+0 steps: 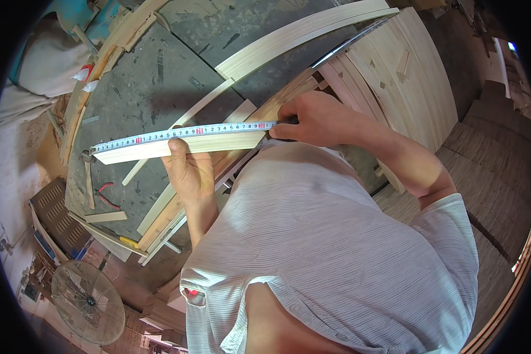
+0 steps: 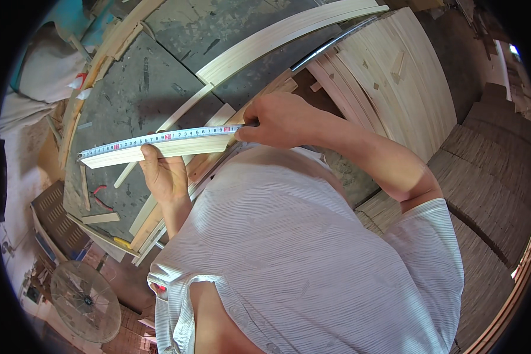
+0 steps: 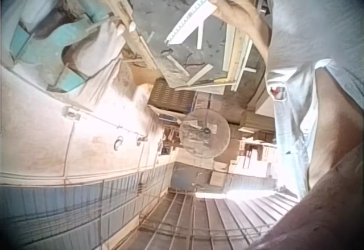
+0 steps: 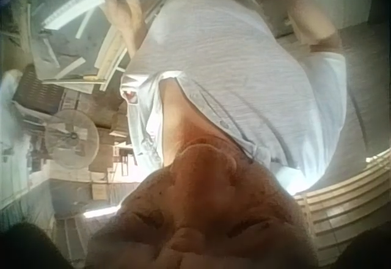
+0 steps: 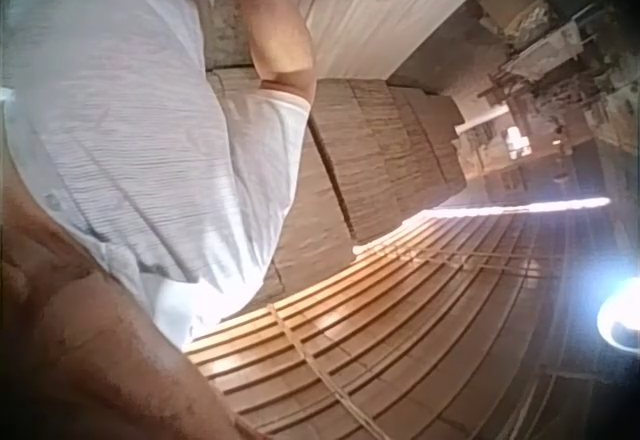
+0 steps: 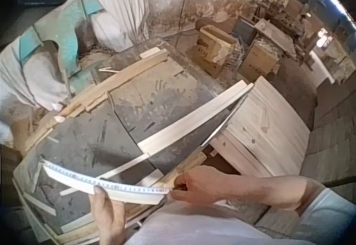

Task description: Measuring and cutting wooden slats using a table saw.

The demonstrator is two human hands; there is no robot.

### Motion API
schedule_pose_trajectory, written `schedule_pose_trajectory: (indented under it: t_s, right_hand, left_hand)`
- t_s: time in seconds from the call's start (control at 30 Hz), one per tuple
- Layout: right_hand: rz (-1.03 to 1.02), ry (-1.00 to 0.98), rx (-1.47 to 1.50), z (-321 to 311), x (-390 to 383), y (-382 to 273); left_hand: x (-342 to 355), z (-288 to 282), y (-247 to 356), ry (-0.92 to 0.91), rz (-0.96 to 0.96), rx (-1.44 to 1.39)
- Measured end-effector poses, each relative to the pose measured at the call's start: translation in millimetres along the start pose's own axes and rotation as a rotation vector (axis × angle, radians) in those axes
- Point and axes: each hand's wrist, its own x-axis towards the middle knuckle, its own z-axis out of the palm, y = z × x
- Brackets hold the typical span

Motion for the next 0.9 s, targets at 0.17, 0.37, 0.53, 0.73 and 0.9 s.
schedule_pose_trajectory:
  t_s: [0.17,0.37,0.53,0.73,0.9]
  right_hand:
    - [0.012,-0.016,0.006,-1.0,0.4,0.4]
    - [0.02,-0.016,0.01,-0.8,0.4,1.2]
    - [0.016,-0.013,0.006,2.6,2.4,3.9]
    - [0.014,-0.006,-0.023,0.7,3.4,2.0]
    - [0.021,-0.023,-0.007,2.2,3.3,0.5]
  left_hand:
    - [0.0,-0.6,-0.9,-0.023,0.002,-0.007]
    - [-0.6,3.6,-2.4,0.017,0.006,-0.001]
    - [-1.8,1.2,-2.8,0.019,0.0,-0.003]
    - [-1.7,-1.5,-3.0,0.002,0.013,-0.009]
    - [-1.0,-2.4,-2.7,0.013,0.004,-0.013]
